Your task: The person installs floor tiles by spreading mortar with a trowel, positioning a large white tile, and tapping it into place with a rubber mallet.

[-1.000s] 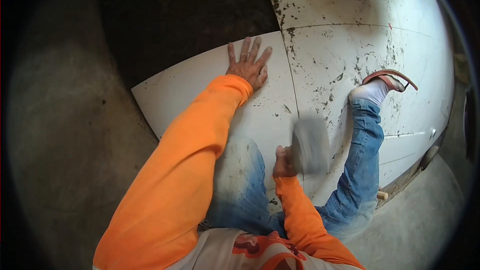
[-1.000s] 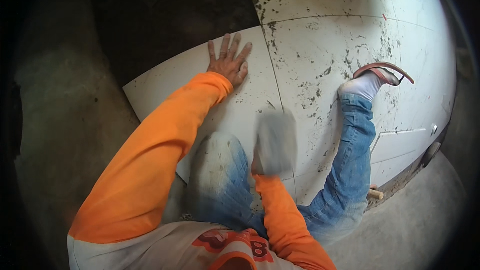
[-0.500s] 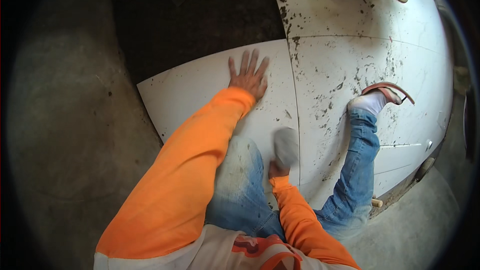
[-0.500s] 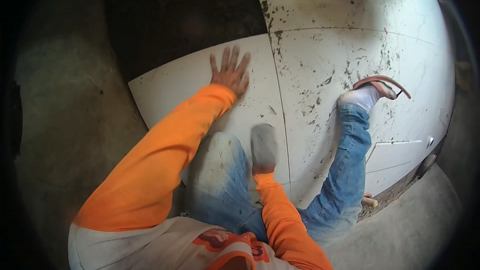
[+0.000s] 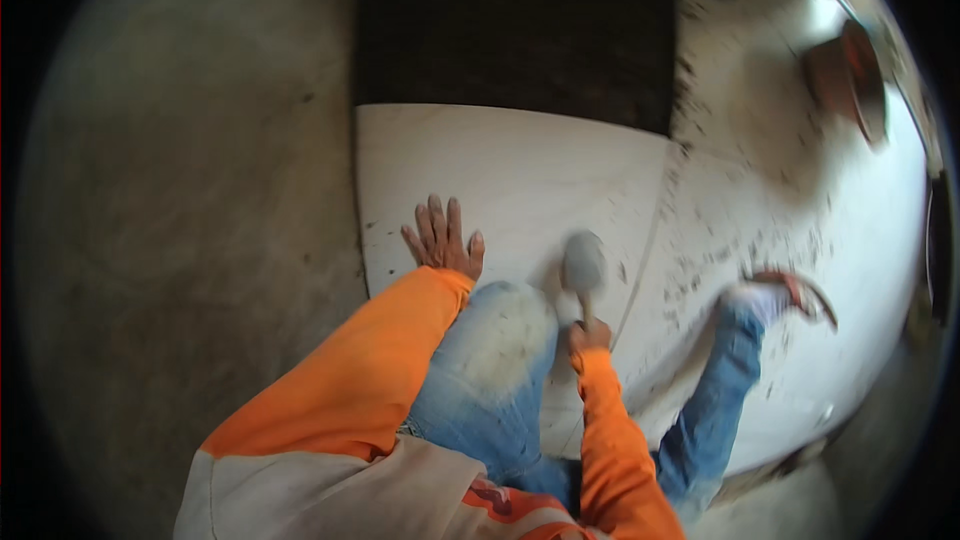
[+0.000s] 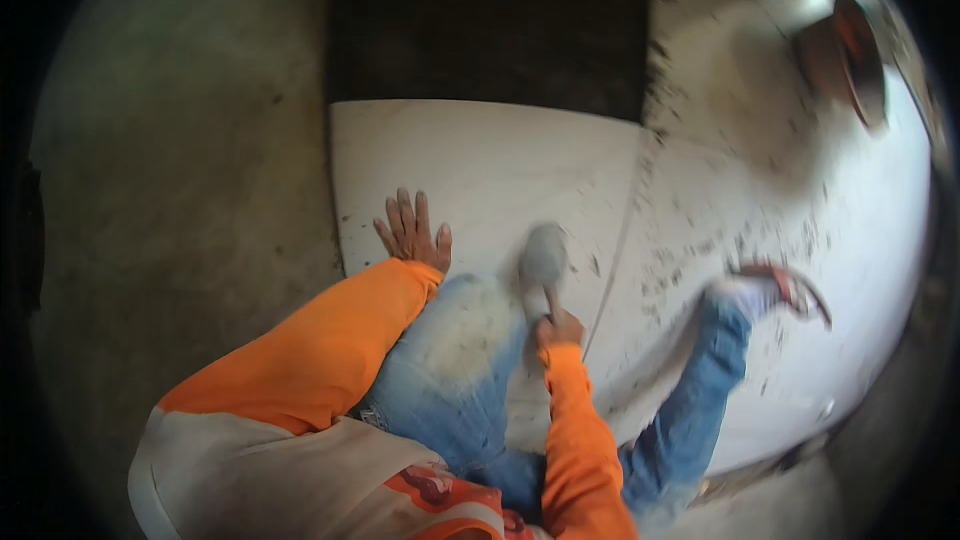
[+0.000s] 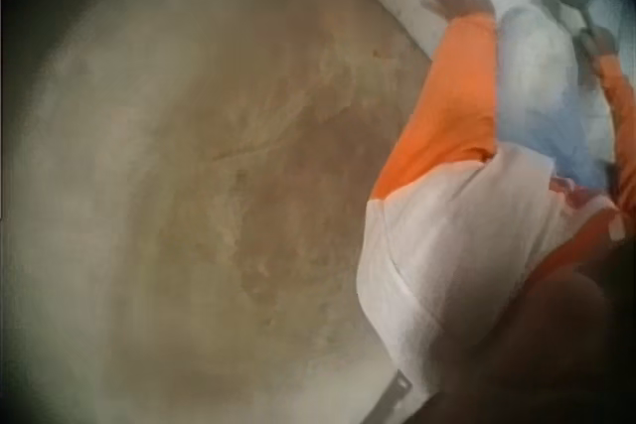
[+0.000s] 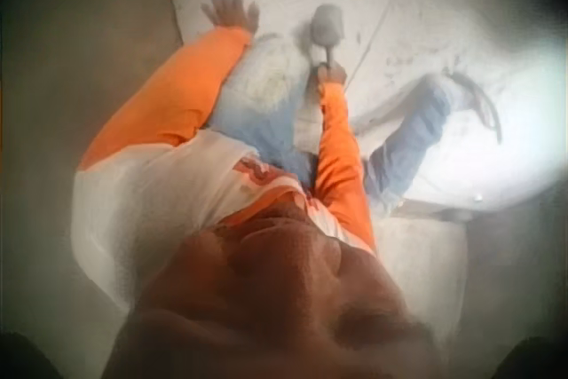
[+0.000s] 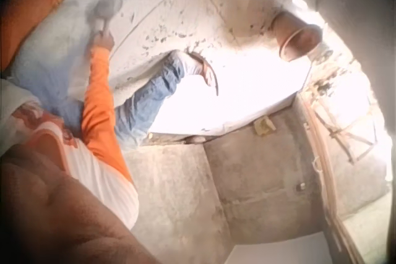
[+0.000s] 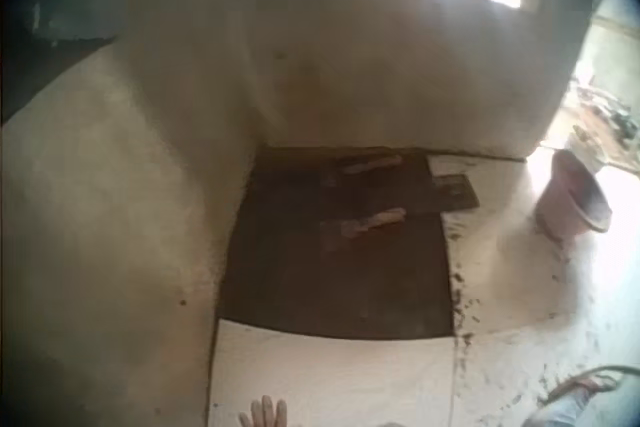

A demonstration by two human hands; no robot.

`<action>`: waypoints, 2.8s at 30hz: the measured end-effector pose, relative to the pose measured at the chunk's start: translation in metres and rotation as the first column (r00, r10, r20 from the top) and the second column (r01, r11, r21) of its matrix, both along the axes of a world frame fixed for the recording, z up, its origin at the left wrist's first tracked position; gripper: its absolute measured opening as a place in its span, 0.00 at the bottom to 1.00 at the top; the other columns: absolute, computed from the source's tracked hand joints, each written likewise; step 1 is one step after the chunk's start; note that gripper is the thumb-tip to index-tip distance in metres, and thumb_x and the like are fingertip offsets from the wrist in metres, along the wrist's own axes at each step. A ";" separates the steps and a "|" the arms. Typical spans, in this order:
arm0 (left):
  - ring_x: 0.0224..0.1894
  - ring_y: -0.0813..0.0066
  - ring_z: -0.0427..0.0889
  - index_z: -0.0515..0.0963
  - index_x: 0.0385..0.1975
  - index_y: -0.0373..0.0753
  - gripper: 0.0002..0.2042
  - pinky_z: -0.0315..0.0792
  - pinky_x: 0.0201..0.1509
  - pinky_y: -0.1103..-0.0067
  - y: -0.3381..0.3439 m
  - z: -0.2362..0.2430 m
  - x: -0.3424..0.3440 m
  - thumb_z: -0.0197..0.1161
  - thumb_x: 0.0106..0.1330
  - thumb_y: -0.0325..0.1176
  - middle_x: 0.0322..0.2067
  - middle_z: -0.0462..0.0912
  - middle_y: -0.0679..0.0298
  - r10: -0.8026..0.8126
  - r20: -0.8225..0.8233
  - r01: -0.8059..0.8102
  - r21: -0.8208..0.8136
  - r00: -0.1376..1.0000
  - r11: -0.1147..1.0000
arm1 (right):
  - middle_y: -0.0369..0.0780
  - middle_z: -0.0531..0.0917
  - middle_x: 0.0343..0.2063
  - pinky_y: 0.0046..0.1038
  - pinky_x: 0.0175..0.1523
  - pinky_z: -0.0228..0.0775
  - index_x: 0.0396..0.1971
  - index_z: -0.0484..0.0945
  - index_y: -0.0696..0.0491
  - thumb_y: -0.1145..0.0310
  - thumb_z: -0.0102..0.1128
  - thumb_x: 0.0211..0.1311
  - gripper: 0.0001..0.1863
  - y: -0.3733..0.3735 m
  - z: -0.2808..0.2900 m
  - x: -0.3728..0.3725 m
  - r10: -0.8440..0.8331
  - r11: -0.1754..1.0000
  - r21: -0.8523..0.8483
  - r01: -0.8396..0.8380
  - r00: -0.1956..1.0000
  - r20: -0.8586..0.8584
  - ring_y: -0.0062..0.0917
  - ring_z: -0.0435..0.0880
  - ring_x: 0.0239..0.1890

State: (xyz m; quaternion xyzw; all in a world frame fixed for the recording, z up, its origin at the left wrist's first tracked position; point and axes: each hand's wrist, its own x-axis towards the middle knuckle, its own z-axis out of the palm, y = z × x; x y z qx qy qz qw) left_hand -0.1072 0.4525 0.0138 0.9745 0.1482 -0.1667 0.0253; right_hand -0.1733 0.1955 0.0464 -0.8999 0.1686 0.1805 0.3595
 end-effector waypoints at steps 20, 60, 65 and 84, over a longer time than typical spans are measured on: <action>0.67 0.45 0.37 0.53 0.63 0.42 0.34 0.30 0.63 0.44 0.016 0.013 0.002 0.43 0.59 0.54 0.66 0.44 0.52 0.200 0.048 -0.189 -0.166 0.979 0.968 | 0.48 0.78 0.20 0.39 0.27 0.69 0.18 0.73 0.53 0.72 0.50 0.46 0.03 0.017 0.004 0.117 0.554 0.829 -0.079 -0.554 0.832 -0.015 0.47 0.74 0.19; 0.69 0.64 0.39 0.50 0.65 0.47 0.30 0.33 0.67 0.56 0.012 -0.043 0.092 0.37 0.64 0.52 0.68 0.41 0.62 0.936 0.349 -0.956 -0.284 -0.037 0.068 | 0.48 0.79 0.39 0.41 0.49 0.69 0.45 0.66 0.51 0.52 0.55 0.50 0.25 0.062 0.018 0.235 0.656 0.453 0.188 -0.872 0.183 -0.733 0.42 0.77 0.44; 0.69 0.62 0.39 0.49 0.65 0.48 0.30 0.33 0.67 0.57 0.024 -0.049 0.076 0.37 0.64 0.53 0.68 0.42 0.61 0.919 0.382 -0.978 -0.207 -0.096 -0.016 | 0.49 0.70 0.50 0.41 0.58 0.60 0.50 0.71 0.43 0.64 0.57 0.45 0.26 0.064 0.010 0.411 0.843 0.520 -0.309 -0.796 0.538 0.032 0.42 0.67 0.55; 0.69 0.59 0.41 0.47 0.66 0.49 0.31 0.33 0.68 0.60 0.014 -0.054 0.089 0.35 0.64 0.56 0.67 0.43 0.61 0.882 0.383 -0.959 -0.046 -0.274 -0.279 | 0.57 0.76 0.35 0.43 0.41 0.70 0.37 0.70 0.60 0.63 0.54 0.47 0.19 0.095 0.034 0.475 0.752 0.600 -0.122 -0.790 0.610 -0.252 0.50 0.77 0.37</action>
